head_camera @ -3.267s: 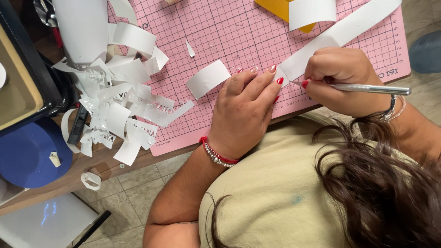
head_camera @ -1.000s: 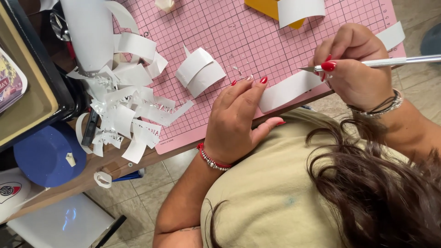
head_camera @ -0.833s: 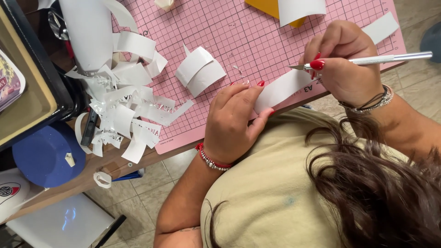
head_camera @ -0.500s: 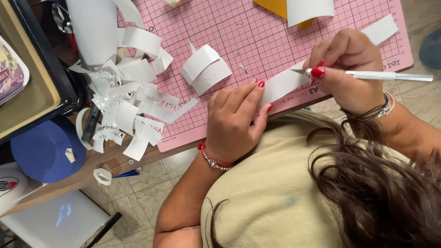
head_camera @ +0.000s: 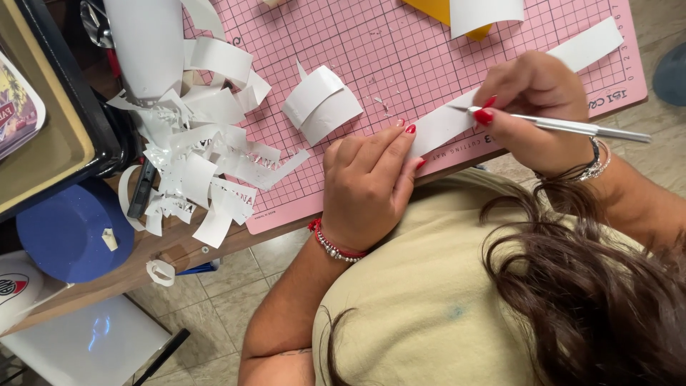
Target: Using a craft knife to remove excess vinyl from cut decals on a cutting mat.
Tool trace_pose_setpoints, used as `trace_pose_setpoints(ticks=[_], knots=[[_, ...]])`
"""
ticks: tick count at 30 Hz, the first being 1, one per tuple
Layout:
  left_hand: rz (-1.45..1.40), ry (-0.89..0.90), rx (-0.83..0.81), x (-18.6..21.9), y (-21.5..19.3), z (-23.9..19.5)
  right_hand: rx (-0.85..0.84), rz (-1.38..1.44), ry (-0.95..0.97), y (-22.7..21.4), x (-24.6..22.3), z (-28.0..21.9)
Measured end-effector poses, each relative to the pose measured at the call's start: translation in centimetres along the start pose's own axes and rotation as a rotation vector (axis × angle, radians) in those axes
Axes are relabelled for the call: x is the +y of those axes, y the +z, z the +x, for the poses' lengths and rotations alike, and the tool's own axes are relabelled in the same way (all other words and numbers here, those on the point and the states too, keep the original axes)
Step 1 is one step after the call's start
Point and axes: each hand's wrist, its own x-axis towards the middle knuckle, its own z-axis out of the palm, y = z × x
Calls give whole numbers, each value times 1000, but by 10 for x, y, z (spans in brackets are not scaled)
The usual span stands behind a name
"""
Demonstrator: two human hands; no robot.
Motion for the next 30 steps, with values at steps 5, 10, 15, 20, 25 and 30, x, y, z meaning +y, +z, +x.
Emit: trace_pose_setpoints(ticks=[5,10,15,20,25,30], knots=[[3,-33,-21,0,0,-1,174,64,-44,-4,12,-12],[-8,-40,-28,-1,1,-1,230,73,-37,-6,12,-18],[-2,-21,-29,0,-2,3,157,9,-38,2,-12,-13],[-62,-15,-19,0,-3,3,125,4,113,10,-25,-5],[-73,-27,-20,-1,-4,3,131,21,138,6,-12,3],[-78,-89,-46,-4,2,-5,179,112,105,-6,13,2]])
